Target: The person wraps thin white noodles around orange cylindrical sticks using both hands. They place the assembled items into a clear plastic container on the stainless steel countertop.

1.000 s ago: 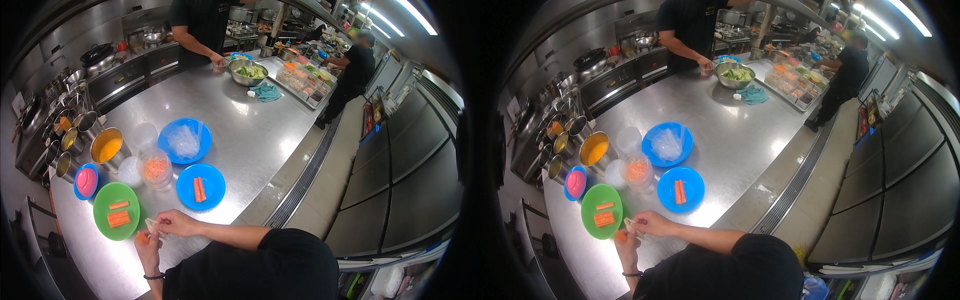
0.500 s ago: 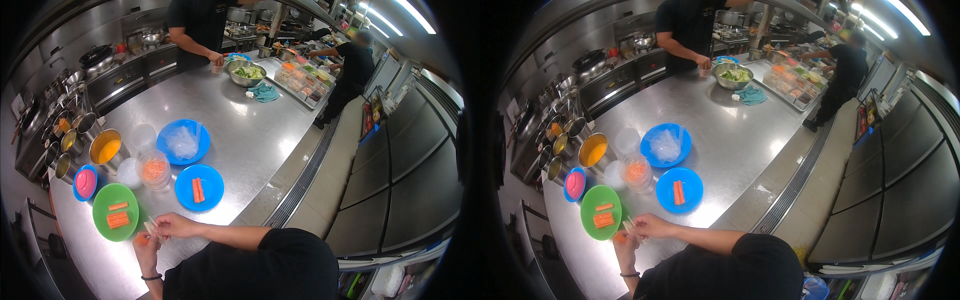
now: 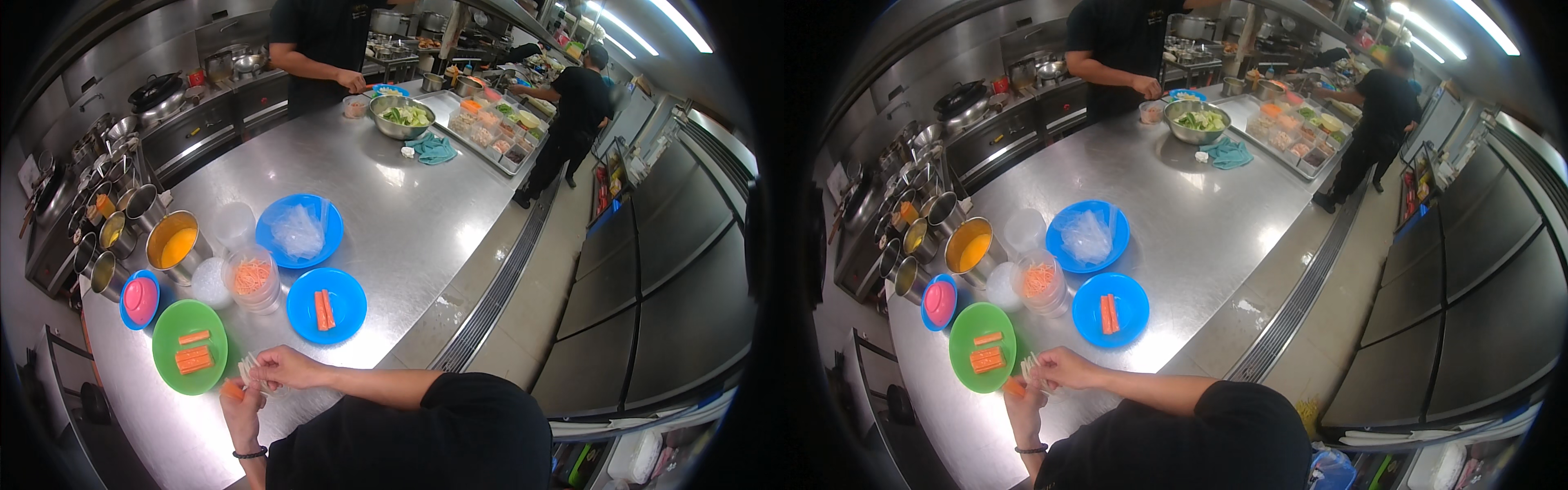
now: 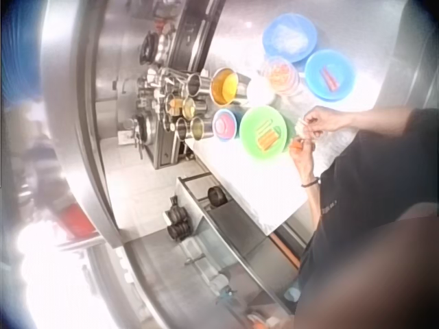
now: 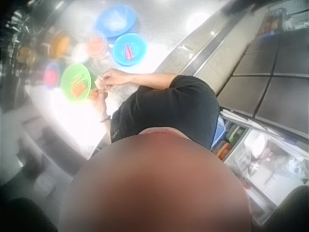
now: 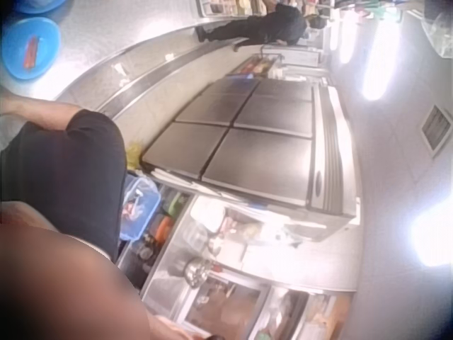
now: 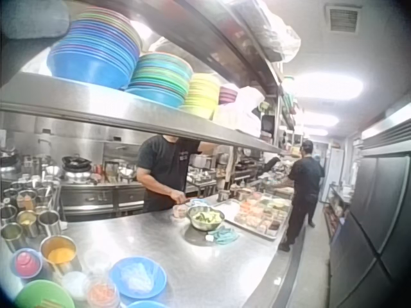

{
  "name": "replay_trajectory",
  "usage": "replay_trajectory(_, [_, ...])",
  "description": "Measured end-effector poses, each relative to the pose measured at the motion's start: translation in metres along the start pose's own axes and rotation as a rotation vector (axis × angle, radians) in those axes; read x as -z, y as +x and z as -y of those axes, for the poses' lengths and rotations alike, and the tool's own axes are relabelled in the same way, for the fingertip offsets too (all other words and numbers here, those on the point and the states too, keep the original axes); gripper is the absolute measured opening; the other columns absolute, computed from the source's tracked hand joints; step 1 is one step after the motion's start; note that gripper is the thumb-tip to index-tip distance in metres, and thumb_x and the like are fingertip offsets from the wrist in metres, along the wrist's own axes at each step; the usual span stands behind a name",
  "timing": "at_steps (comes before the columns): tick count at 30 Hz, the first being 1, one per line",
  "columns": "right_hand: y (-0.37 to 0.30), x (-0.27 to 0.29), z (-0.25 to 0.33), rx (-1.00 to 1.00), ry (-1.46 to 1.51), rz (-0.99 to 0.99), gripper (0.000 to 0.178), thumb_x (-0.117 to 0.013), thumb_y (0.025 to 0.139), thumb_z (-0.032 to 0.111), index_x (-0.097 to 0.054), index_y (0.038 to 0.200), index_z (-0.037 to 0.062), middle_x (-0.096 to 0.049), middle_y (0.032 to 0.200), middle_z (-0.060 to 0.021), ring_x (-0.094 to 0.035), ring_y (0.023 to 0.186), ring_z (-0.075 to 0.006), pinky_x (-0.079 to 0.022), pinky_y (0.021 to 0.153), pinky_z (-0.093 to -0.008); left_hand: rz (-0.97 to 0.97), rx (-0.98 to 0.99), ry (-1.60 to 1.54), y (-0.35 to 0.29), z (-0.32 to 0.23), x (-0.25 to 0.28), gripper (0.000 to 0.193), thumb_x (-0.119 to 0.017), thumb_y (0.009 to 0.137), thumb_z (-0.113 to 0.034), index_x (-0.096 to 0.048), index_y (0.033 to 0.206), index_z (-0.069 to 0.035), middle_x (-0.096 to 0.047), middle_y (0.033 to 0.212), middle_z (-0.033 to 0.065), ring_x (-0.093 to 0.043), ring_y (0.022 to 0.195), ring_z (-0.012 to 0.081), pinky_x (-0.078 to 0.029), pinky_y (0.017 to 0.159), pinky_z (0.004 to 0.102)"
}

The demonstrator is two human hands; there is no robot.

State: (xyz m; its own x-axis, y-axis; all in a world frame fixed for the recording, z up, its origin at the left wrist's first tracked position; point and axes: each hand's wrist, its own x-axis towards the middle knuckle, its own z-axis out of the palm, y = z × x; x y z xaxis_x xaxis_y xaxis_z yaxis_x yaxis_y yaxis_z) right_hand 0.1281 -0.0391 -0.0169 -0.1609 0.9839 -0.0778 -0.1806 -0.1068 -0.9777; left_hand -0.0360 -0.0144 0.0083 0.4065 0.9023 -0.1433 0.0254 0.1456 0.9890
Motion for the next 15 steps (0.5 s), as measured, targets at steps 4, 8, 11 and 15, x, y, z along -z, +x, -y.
replay_trajectory(4, [0.0,0.006,-0.005,-0.029,0.15,-0.059,0.024,-0.054,0.093,0.024,-0.059,0.086,0.0014,-0.056,0.069,0.0,-0.053,0.061,-0.0059,-0.043,0.056,-0.0212,-0.045,0.041,-0.219,0.004,0.013,0.02,0.016,-0.064,0.084,-0.011,-0.054,0.082,0.002,-0.052,0.06,0.0029,-0.045,0.048,0.0084,-0.035,0.044,0.0223])
replay_trajectory(8, [0.003,-0.005,-0.009,-0.014,0.088,-0.011,0.024,-0.054,0.093,0.025,-0.058,0.084,0.0023,-0.057,0.069,-0.0009,-0.054,0.061,-0.0065,-0.044,0.056,-0.0216,-0.018,0.011,0.133,0.004,-0.007,0.01,0.015,-0.063,0.083,-0.008,-0.053,0.075,0.0,-0.052,0.059,0.0033,-0.046,0.047,0.0092,-0.036,0.043,0.0223])
replay_trajectory(11, [0.007,-0.003,-0.016,-0.01,0.148,-0.11,0.024,-0.055,0.092,0.025,-0.059,0.083,0.0026,-0.058,0.069,-0.0018,-0.055,0.061,-0.0075,-0.044,0.056,-0.022,-0.016,0.02,0.17,0.005,-0.005,0.023,0.015,-0.064,0.081,-0.009,-0.053,0.074,-0.001,-0.051,0.058,0.0024,-0.045,0.046,0.0084,-0.036,0.043,0.022])
replay_trajectory(15, [0.004,0.0,0.008,-0.063,0.061,0.003,0.025,-0.058,0.09,0.026,-0.059,0.083,0.0024,-0.059,0.07,-0.002,-0.055,0.062,-0.0071,-0.044,0.057,-0.0211,-0.028,0.026,0.172,0.005,-0.003,0.021,0.015,-0.068,0.077,-0.005,-0.055,0.071,0.0,-0.051,0.055,0.0022,-0.045,0.045,0.0086,-0.036,0.042,0.0222])
